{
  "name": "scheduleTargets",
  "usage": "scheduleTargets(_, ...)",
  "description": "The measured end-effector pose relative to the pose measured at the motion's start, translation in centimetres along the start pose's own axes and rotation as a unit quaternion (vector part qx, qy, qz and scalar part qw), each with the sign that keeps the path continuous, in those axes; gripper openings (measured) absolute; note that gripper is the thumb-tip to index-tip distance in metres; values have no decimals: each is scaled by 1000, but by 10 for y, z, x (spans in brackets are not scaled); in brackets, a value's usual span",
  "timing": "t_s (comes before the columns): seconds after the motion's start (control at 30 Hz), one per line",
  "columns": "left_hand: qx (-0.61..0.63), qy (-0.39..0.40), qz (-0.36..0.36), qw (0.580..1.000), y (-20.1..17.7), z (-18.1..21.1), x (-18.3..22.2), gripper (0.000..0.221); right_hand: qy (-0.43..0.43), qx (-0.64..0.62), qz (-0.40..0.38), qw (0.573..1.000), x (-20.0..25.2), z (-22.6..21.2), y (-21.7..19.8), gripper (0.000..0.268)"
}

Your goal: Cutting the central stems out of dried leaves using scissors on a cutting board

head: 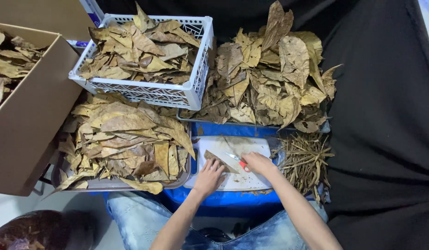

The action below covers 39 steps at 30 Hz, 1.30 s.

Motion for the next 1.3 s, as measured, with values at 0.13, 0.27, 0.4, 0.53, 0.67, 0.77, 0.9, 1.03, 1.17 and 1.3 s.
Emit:
scheduleTargets(0.13, -4, -4, 38, 999, -1, 0, 1, 43, 19, -40, 6, 999, -6, 0, -1, 19)
scheduleTargets(0.27, -11, -9, 82, 997, -5, 4, 2, 50, 21, -44, 128, 991, -7, -17, -17, 19)
scheduleTargets(0.4, -6, -10, 94, 996, -7, 3, 2, 45, -75, -5, 235, 969, -12, -55, -22, 23)
scheduleTargets(0.53, -1, -13, 101, 995, -11, 3, 3, 47, -113, 79, 297, 945, -51, -51, 29, 23)
scheduleTargets(0.67, 1, -6, 110, 994, -7, 2, 4, 42, -97, 120, 351, 924, -67, -37, 57, 6)
scheduleTargets(0.77, -5, 4, 103, 995, -11, -1, -1, 42, -34, 43, 337, 940, -53, -27, 38, 7)
scheduleTargets(0.9, 11, -3, 77, 997, -10, -1, 1, 39, 13, -74, 339, 938, -29, 42, 42, 15)
scheduleTargets(1.03, 1, -6, 82, 997, -15, 4, 8, 39, 146, -25, 355, 923, 74, 130, 5, 20)
scheduleTargets(1.17, 15, -22, 69, 997, -21, 3, 4, 38, 189, -175, 437, 862, 156, 198, -15, 16)
scheduleTargets(1.3, 19, -34, 62, 997, -32, 10, 5, 33, 296, -9, 397, 869, 182, 221, -9, 19)
Point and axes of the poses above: each hand's wrist, its own x-axis away from the middle knuckle, its own y-axis out of the palm, z = x × y, the point moved 7 cm from there along -x, towards the middle knuckle, and after that the axes turned 12 degrees about -y, right-handed, at the moved point
